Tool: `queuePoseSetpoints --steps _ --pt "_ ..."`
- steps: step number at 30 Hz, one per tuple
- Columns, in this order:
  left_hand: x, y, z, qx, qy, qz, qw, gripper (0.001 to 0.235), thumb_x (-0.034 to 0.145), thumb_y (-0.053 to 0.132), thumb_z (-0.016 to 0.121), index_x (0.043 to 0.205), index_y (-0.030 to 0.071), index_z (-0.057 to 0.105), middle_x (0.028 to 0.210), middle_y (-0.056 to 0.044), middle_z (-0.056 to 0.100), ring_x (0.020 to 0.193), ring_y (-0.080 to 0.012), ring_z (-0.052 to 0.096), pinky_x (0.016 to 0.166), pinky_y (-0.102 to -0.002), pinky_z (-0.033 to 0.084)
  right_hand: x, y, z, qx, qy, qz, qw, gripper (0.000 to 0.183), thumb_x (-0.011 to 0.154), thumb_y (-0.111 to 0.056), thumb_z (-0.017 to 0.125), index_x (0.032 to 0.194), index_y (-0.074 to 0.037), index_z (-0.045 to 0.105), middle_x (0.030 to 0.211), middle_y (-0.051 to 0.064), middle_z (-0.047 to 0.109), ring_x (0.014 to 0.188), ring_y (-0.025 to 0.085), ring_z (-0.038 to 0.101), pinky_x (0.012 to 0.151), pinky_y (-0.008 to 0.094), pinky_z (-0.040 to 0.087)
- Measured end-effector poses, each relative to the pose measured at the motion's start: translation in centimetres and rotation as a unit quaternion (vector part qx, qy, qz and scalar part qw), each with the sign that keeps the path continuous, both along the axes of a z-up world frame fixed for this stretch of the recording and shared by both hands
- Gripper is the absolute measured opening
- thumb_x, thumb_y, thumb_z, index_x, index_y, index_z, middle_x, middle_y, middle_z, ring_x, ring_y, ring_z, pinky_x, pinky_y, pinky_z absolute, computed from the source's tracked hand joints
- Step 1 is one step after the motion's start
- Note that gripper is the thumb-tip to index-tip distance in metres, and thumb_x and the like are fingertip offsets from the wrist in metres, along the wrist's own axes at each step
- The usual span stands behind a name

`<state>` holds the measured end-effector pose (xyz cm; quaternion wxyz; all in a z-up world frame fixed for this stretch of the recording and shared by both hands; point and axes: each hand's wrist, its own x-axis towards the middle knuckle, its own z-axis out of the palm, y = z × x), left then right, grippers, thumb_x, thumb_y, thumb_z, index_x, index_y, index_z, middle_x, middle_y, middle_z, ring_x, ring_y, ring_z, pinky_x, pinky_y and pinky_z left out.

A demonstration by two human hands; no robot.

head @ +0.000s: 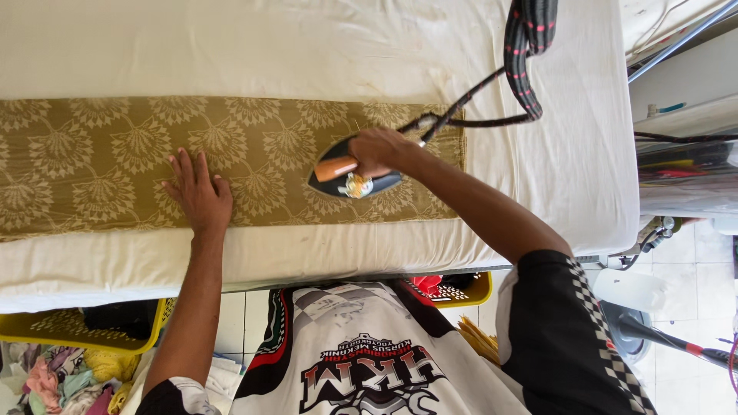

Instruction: The person irons and folds a gold-patterned cloth on a padded ironing surface using a black steam iron, repeatedly smoothing the fabric and folding it into a smaller rectangle.

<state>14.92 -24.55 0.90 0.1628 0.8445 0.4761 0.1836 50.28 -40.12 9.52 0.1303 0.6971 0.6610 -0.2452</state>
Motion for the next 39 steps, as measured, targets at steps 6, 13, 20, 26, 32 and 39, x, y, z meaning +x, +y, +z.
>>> queuePoseSetpoints --steps 6,13,20,26,32,39 --pt "2.2 -0.4 0.7 0.001 -0.026 -0.030 0.999 0.053 0.101 0.004 0.052 0.154 0.000 0.050 0.170 -0.022 0.023 0.157 -0.0432 0.015 0.113 -0.082 0.009 0.2 -9.2 2.1 -0.055 -0.037 0.000 0.998 0.034 0.083 -0.042 0.063 0.097 -0.016 0.080 0.092 0.012 0.079 0.095 0.037 0.076 0.085 0.051 0.061" --pt "6.2 -2.0 -1.4 0.061 -0.039 -0.101 0.992 0.057 0.092 0.006 0.059 0.149 0.008 0.059 0.163 -0.023 0.039 0.154 -0.0440 0.029 0.113 -0.078 0.017 6.9 -10.5 1.1 -0.048 -0.089 -0.126 0.987 0.029 0.088 -0.040 0.062 0.106 -0.026 0.080 0.093 0.012 0.079 0.095 0.037 0.077 0.084 0.049 0.061" --pt "9.4 -4.2 -1.3 0.053 -0.051 -0.134 0.988 0.053 0.093 0.005 0.057 0.147 0.007 0.058 0.166 -0.022 0.036 0.155 -0.0446 0.024 0.113 -0.079 0.016 12.9 -3.2 1.0 0.043 -0.148 -0.150 0.977 0.032 0.087 -0.038 0.061 0.100 -0.017 0.080 0.089 0.014 0.077 0.090 0.037 0.077 0.077 0.049 0.061" --pt "9.0 -5.4 0.8 0.050 -0.042 -0.150 0.987 0.051 0.095 0.001 0.058 0.146 0.004 0.056 0.166 -0.025 0.034 0.156 -0.0460 0.022 0.119 -0.075 0.012 14.9 0.0 4.9 0.037 -0.048 -0.151 0.987 0.015 0.087 -0.019 0.068 0.093 -0.006 0.073 0.063 0.002 0.059 0.054 0.019 0.057 0.053 0.037 0.053" --pt "7.0 -3.4 -0.8 0.052 -0.035 -0.118 0.991 0.053 0.093 0.005 0.058 0.146 0.009 0.060 0.166 -0.022 0.036 0.155 -0.0458 0.025 0.112 -0.081 0.015 12.9 -5.0 5.5 -0.034 -0.075 -0.106 0.991 0.024 0.090 -0.030 0.063 0.093 -0.011 0.077 0.082 0.014 0.075 0.085 0.035 0.076 0.082 0.049 0.060" --pt "6.1 -2.3 -1.7 0.039 -0.037 -0.128 0.990 0.051 0.097 0.005 0.053 0.147 0.010 0.059 0.167 -0.019 0.035 0.157 -0.0428 0.023 0.114 -0.080 0.011 7.5 -13.8 7.5 -0.125 -0.042 -0.080 0.988 0.023 0.095 -0.029 0.064 0.094 -0.008 0.075 0.082 0.010 0.073 0.090 0.031 0.075 0.086 0.044 0.061"
